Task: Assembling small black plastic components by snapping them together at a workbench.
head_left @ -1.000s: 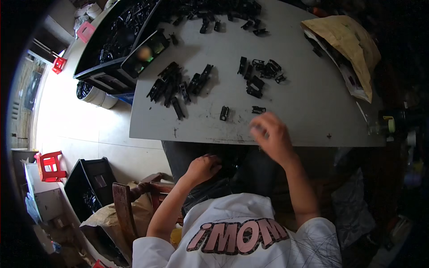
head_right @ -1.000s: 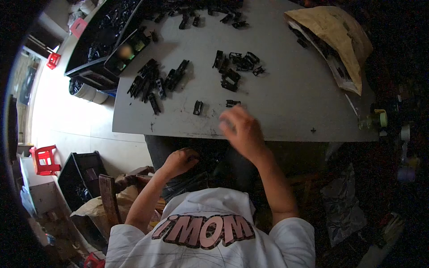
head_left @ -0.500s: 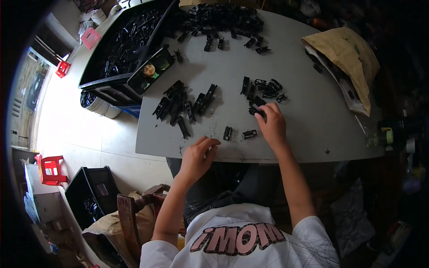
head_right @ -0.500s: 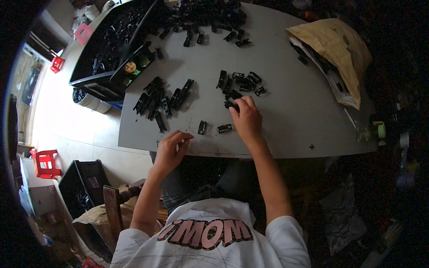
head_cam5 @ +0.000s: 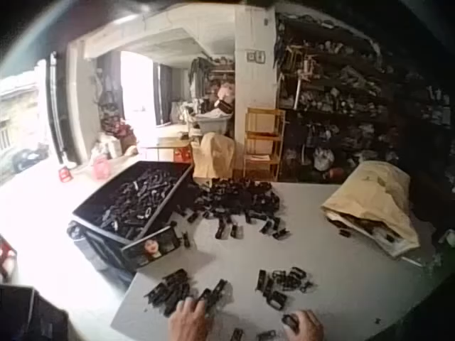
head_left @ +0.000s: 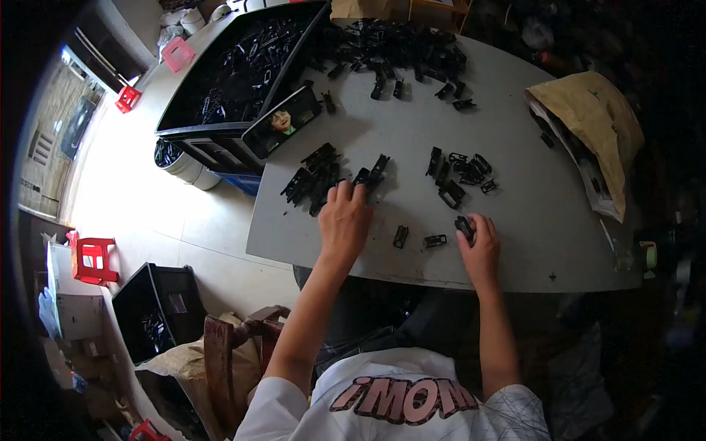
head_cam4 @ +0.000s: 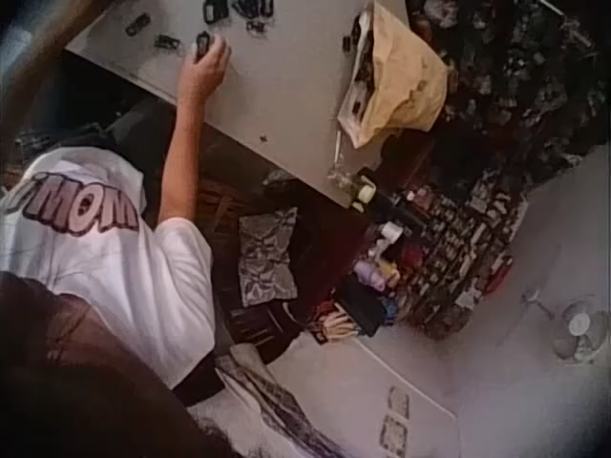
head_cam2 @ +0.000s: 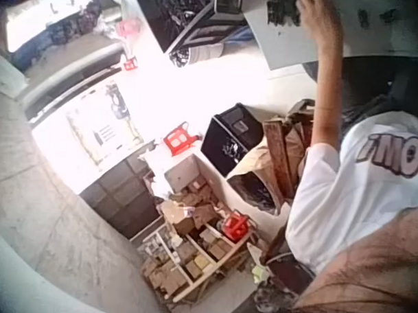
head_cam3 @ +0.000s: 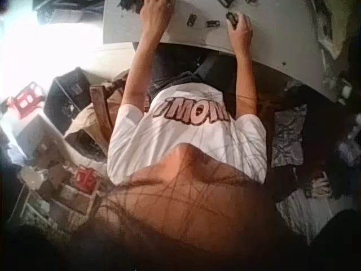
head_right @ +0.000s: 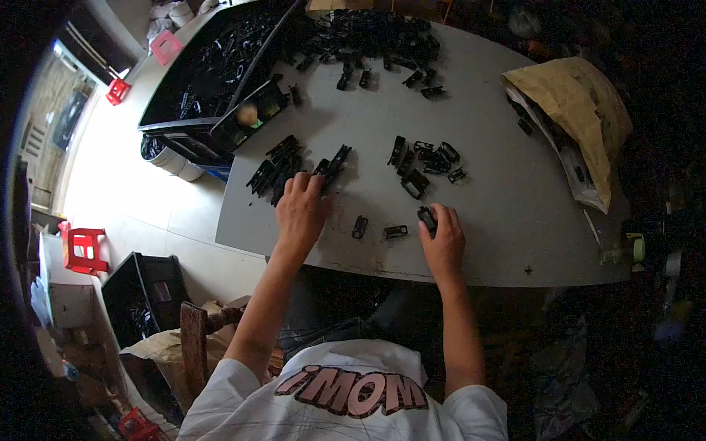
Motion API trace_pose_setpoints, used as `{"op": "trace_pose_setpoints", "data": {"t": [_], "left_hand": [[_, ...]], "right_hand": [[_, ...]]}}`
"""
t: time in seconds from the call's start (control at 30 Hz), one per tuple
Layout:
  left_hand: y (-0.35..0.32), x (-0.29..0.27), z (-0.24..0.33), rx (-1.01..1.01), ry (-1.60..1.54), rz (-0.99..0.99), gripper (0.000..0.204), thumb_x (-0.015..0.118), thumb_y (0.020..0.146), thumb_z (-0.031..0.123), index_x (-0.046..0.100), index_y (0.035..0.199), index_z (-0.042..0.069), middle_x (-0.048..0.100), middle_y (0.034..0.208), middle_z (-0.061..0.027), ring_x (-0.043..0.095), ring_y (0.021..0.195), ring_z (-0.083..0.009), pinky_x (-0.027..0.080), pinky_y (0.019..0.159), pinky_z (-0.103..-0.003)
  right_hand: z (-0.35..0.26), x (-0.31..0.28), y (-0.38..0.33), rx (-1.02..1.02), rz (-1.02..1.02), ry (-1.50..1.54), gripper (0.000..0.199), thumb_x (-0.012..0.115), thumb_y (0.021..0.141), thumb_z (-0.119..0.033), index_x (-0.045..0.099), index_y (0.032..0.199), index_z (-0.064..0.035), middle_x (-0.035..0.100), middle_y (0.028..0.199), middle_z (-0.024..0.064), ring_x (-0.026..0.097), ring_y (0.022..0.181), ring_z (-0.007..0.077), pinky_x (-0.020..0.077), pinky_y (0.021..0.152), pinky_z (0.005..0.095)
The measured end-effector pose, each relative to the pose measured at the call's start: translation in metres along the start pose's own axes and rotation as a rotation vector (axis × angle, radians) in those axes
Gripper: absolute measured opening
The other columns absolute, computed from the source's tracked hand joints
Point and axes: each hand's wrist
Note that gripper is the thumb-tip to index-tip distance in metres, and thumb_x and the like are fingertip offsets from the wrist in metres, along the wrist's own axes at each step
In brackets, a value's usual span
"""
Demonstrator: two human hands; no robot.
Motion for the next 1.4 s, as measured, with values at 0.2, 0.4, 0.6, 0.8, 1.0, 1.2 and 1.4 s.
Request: {"op": "trace_pose_setpoints", "data": {"t": [0.2,0.4,0.6,0.8,1.0,1.2,1.4], "left_hand": [[0.000,0.011,-0.005,0.102,0.009,0.049,0.015,0.060,0.070,0.009,0.054,0.084,0.007,0.053,0.087,-0.0070,0.053,0.085,-0.0249,0.047,0.062,-0.036],[-0.018,-0.012,0.002,-0.139,-0.631,-0.033,0.016,0.056,0.077,-0.005,0.052,0.090,0.002,0.057,0.081,-0.0080,0.058,0.070,-0.0213,0.046,0.066,-0.028],[-0.041,-0.035,0.010,-0.307,-0.922,-0.245,0.013,0.049,0.091,0.004,0.053,0.103,0.001,0.058,0.077,-0.0046,0.054,0.070,-0.0085,0.045,0.064,-0.024],[-0.059,-0.027,0.023,-0.312,-0.942,-0.355,0.013,0.050,0.093,0.009,0.059,0.094,0.001,0.059,0.069,-0.0064,0.056,0.064,-0.0099,0.045,0.060,-0.025],[-0.062,-0.019,0.035,-0.243,-0.844,-0.322,0.012,0.053,0.090,0.009,0.060,0.095,0.001,0.061,0.070,-0.0136,0.061,0.063,-0.0239,0.047,0.060,-0.031],[-0.068,-0.017,0.057,-0.067,-0.797,-0.252,0.027,0.055,0.084,0.002,0.051,0.111,0.001,0.058,0.093,-0.0196,0.056,0.083,-0.0386,0.046,0.070,-0.042],[-0.075,-0.029,0.051,-0.143,-1.036,-0.406,0.034,0.052,0.085,0.000,0.046,0.119,0.003,0.056,0.095,-0.0155,0.056,0.086,-0.0278,0.044,0.076,-0.032]], "right_hand": [[0.007,-0.009,-0.008,0.026,-0.052,0.033,0.028,0.067,0.075,-0.004,0.058,0.101,0.0000,0.055,0.095,0.0110,0.059,0.077,0.0231,0.0483,0.067,0.0331],[-0.015,-0.019,-0.005,-0.274,-0.145,0.140,0.032,0.066,0.069,0.002,0.062,0.100,-0.0037,0.056,0.098,0.0097,0.055,0.092,0.0277,0.0465,0.078,0.0359],[-0.023,-0.011,0.004,-0.425,-0.310,-0.002,0.031,0.068,0.072,-0.001,0.062,0.102,-0.0055,0.056,0.101,0.0084,0.055,0.093,0.0265,0.0474,0.077,0.0385],[-0.022,0.003,-0.004,-0.363,-0.250,-0.058,0.029,0.068,0.067,-0.002,0.060,0.095,-0.0022,0.056,0.095,0.0102,0.058,0.088,0.0286,0.0491,0.073,0.0367],[-0.064,-0.008,-0.018,-0.356,-0.334,0.212,0.031,0.068,0.066,-0.001,0.059,0.095,-0.0020,0.055,0.094,0.0118,0.058,0.087,0.0292,0.0494,0.073,0.0364],[-0.067,0.001,-0.029,-0.429,-0.317,0.083,0.035,0.069,0.066,0.000,0.058,0.099,-0.0006,0.053,0.098,0.0127,0.056,0.089,0.0297,0.0495,0.073,0.0369],[-0.050,-0.013,-0.035,-0.042,-0.428,0.450,0.028,0.074,0.070,-0.005,0.059,0.092,0.0021,0.058,0.090,0.0097,0.059,0.081,0.0189,0.0483,0.066,0.0301]]}}
Point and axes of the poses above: each hand's wrist, its own y-axis towards the middle knuckle, its own x-axis out of the palm, z = x × y
